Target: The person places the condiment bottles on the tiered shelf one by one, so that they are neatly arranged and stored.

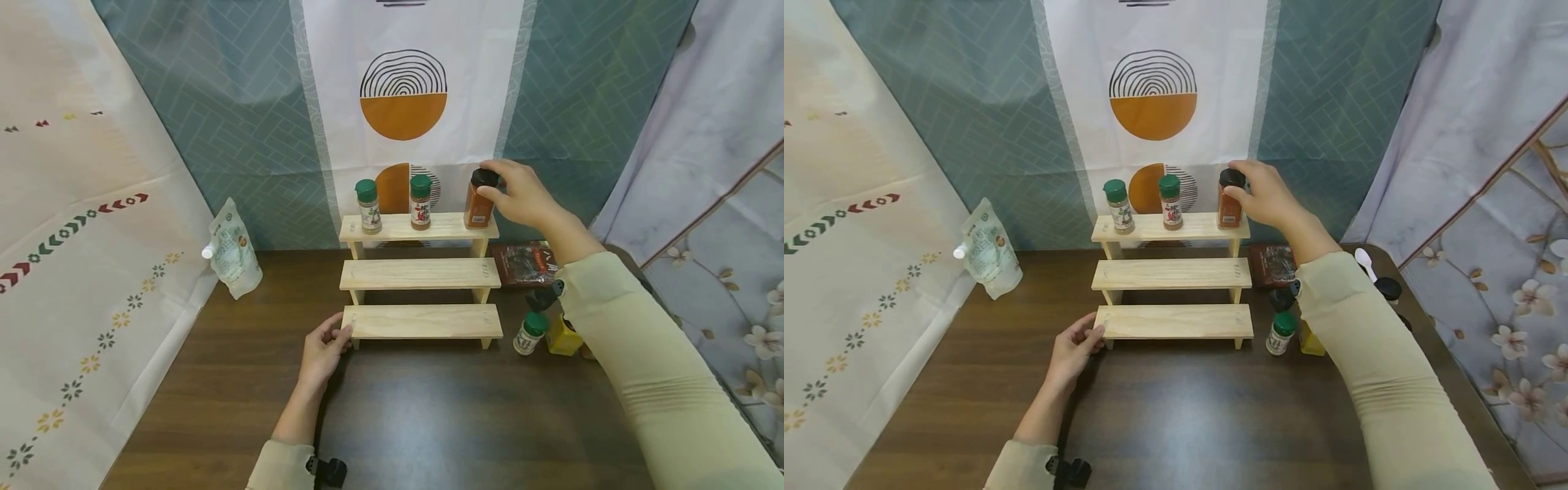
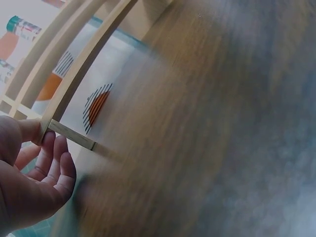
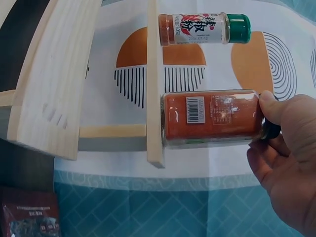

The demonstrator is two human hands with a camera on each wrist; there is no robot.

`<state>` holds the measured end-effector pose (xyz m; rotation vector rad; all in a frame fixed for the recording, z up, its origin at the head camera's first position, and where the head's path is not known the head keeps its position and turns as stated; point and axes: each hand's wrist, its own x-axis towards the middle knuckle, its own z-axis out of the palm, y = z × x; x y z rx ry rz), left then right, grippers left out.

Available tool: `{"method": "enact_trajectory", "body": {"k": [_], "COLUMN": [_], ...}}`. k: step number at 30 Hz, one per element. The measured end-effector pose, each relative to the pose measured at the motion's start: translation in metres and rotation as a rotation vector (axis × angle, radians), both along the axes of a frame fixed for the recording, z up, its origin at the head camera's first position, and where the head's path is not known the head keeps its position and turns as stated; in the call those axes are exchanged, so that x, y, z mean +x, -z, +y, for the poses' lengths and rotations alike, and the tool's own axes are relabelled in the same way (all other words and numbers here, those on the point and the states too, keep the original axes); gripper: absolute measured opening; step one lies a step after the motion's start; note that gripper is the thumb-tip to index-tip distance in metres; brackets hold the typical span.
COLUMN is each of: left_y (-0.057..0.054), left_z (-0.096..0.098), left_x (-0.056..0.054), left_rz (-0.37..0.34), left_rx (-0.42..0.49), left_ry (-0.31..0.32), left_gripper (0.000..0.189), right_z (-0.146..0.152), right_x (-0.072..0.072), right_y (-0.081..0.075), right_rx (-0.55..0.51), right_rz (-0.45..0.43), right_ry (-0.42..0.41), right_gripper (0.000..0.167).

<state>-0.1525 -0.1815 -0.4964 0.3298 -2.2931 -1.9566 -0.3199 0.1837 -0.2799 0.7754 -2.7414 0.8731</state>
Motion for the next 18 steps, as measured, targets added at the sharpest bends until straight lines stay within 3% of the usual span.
{"method": "enact_trajectory", "body": {"k": [15, 18], "left_y": [0.001, -0.006], "left_z": [-0.001, 0.001], "left_x": [-0.003, 0.000], "left_rz": [-0.004, -0.011], "left_rx": [0.022, 0.031], "left_ry": [0.010, 0.012], "left_gripper": [0.044, 0.043], "right_z": [-0.003, 0.000], "right_x": [-0.001, 0.000], "right_y": [0.004, 0.009], "right_rx": [-0.027, -0.041], "right_rz": [0.002, 0.030], "right_ry": [0.031, 0.031], "right_gripper": [0.059, 0.060]}}
